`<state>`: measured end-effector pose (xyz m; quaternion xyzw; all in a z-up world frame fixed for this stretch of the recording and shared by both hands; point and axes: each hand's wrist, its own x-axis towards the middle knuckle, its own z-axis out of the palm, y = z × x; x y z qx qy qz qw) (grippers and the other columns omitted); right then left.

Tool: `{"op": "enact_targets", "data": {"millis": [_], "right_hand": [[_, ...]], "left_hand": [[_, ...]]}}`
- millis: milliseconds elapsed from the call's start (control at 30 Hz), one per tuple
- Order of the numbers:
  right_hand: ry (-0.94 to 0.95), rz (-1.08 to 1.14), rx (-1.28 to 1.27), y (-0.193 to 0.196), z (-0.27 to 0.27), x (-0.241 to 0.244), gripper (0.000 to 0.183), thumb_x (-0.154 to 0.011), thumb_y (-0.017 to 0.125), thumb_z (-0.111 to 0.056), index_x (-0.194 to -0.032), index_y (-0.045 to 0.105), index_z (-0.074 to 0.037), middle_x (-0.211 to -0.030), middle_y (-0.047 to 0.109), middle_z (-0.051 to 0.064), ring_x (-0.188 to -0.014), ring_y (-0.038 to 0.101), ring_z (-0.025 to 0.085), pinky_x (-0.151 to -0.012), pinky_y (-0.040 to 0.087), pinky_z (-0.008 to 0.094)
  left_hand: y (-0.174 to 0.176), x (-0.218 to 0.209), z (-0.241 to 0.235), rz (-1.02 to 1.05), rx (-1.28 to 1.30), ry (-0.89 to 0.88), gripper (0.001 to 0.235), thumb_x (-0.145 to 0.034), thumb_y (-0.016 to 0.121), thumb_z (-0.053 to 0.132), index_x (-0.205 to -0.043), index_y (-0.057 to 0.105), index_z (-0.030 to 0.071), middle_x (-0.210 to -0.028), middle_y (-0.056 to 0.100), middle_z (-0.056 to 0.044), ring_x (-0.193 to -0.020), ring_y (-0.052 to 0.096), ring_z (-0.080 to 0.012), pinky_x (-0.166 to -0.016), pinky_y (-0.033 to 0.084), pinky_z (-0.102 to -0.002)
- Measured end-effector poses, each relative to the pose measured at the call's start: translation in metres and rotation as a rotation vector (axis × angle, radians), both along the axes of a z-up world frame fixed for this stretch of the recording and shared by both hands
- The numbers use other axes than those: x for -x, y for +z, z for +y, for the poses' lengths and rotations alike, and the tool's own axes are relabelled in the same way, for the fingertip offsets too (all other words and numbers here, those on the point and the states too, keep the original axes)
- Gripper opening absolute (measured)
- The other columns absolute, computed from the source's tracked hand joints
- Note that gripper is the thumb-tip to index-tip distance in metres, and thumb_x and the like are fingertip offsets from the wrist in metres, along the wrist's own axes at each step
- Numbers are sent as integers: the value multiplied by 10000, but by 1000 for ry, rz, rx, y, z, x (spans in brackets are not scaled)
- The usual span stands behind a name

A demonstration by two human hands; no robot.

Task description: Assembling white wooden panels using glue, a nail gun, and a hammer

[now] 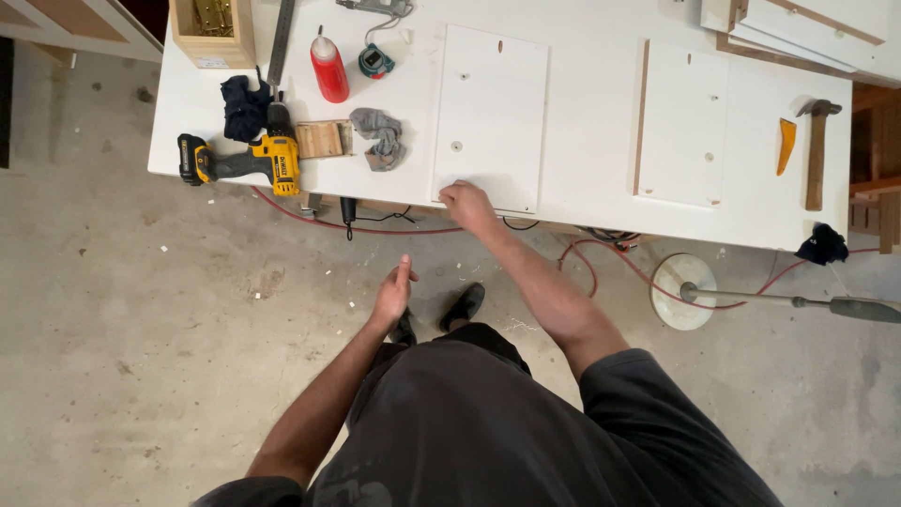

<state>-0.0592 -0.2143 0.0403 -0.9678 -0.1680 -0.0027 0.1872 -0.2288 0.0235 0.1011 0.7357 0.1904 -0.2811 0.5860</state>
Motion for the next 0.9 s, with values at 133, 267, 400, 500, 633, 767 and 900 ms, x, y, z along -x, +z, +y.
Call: {"op": "enact_targets", "data": {"millis": [133,267,400,500,633,767,900], "right_hand": [[-397,610,-333,65,8,-20,194,-825,750,-292,-952,795,-154,-702,729,51,-465,658,201,-406,569,301],[-431,672,-371,68,9,-28,303,-719,843,-297,-938,769,-102,-680,733,91,-562,721,207,-416,612,340],[-329,534,-158,53,4,-28,298,-775,813,-419,-934,787,-169,-805,760,96,-881,755,321,-760,602,445],[-320,498,-166,45,1,-26,316,-806,784,-434,-973,780,-166,-930,770,115,-969,738,353,-847,585,455],[-437,355,-386,61,13,13,293,-884,775,-391,-987,748,-118,-974,758,159,-989,721,378,-857,576,491],[-267,416,-625,87,26,116,141,-960,711,-200,-997,754,-71,-915,766,154,-894,739,322,-815,584,426],[-106,391,-508,31,-1,155,137,-864,762,-205,-935,738,-91,-878,724,127,-879,717,346,-778,573,426]], "left_hand": [[5,-5,2,10,-6,1,755,-1033,315,744,-975,738,122,-751,662,-147,-907,688,-334,-877,521,-450],[4,-6,3,20,2,-8,779,-1028,303,752,-957,745,114,-764,670,-165,-929,686,-358,-897,506,-460],[19,-14,-2,22,12,2,768,-1041,296,721,-957,746,104,-786,660,-177,-951,670,-362,-913,500,-449],[27,-18,-12,34,54,21,797,-1027,275,749,-944,736,104,-786,639,-156,-949,654,-340,-917,489,-435],[-1,-33,-33,206,430,215,746,-1003,345,780,-1101,601,85,-649,326,29,-458,384,-113,-394,303,-239],[-5,-43,-50,213,425,181,890,-1006,270,800,-1266,558,-2,-673,348,13,-503,405,-106,-426,300,-225],[-50,-52,-82,143,137,-271,965,-961,252,893,-1423,459,72,-1186,629,-216,-1052,626,-337,-819,450,-425]]}}
